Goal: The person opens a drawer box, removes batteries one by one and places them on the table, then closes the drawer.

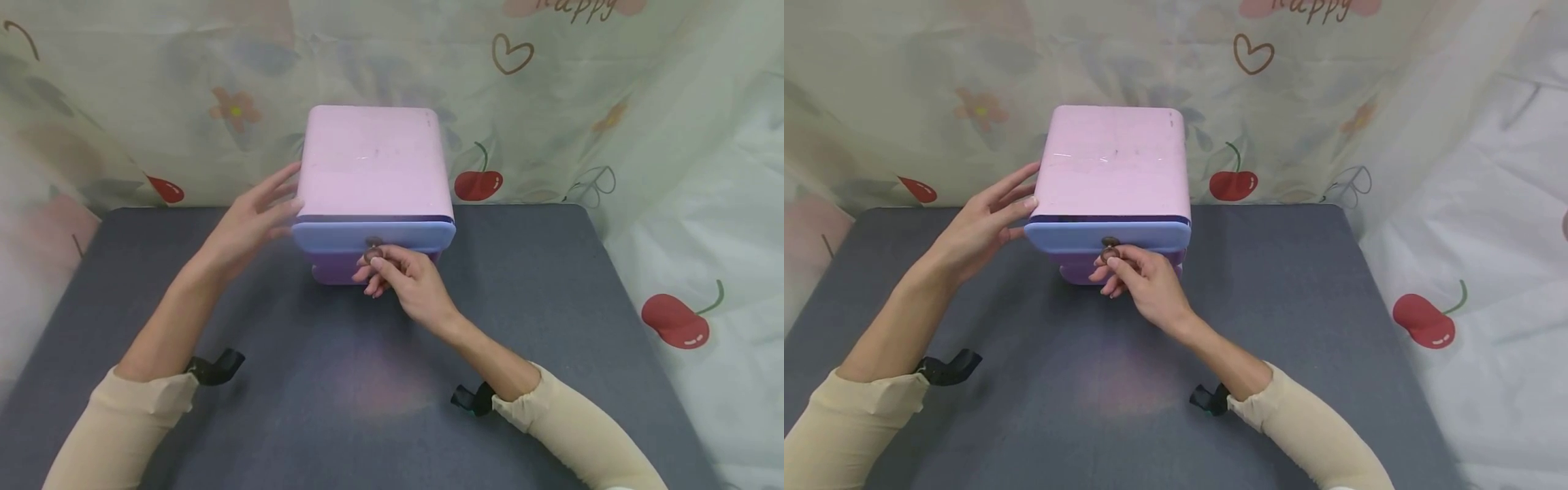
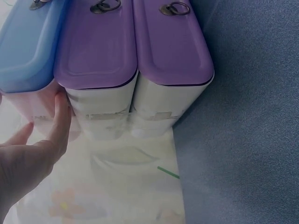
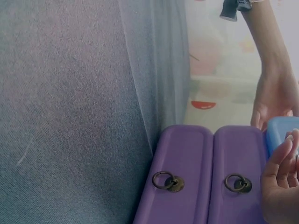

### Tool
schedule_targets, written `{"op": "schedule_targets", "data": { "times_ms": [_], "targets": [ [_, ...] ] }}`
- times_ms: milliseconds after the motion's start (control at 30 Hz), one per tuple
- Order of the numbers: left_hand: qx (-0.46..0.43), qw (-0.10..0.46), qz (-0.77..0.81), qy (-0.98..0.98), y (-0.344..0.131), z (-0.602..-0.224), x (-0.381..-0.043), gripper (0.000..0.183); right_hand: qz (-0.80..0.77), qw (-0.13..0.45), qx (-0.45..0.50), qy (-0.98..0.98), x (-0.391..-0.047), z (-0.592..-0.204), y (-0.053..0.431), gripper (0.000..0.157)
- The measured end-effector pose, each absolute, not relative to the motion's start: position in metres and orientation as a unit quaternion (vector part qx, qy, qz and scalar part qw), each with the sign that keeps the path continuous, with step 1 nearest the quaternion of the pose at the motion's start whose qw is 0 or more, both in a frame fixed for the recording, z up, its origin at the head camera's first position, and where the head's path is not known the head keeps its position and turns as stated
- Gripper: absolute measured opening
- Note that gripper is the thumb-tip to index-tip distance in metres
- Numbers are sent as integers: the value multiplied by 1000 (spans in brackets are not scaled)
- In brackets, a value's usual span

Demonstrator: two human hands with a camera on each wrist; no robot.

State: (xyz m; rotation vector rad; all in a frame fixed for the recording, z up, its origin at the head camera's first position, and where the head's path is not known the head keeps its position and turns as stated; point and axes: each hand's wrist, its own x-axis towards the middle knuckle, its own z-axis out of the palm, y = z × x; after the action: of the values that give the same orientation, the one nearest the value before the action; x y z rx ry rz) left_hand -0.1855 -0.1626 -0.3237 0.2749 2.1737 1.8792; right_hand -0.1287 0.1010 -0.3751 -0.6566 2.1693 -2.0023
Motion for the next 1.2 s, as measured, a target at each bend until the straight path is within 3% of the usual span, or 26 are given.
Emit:
{"op": "schedule_targets", "data": {
  "times_ms": [1200],
  "targets": [
    [83,134,634,757,-161,-321,-186,71,-668,49,-229,706,-87,-381,103,22]
  ]
}}
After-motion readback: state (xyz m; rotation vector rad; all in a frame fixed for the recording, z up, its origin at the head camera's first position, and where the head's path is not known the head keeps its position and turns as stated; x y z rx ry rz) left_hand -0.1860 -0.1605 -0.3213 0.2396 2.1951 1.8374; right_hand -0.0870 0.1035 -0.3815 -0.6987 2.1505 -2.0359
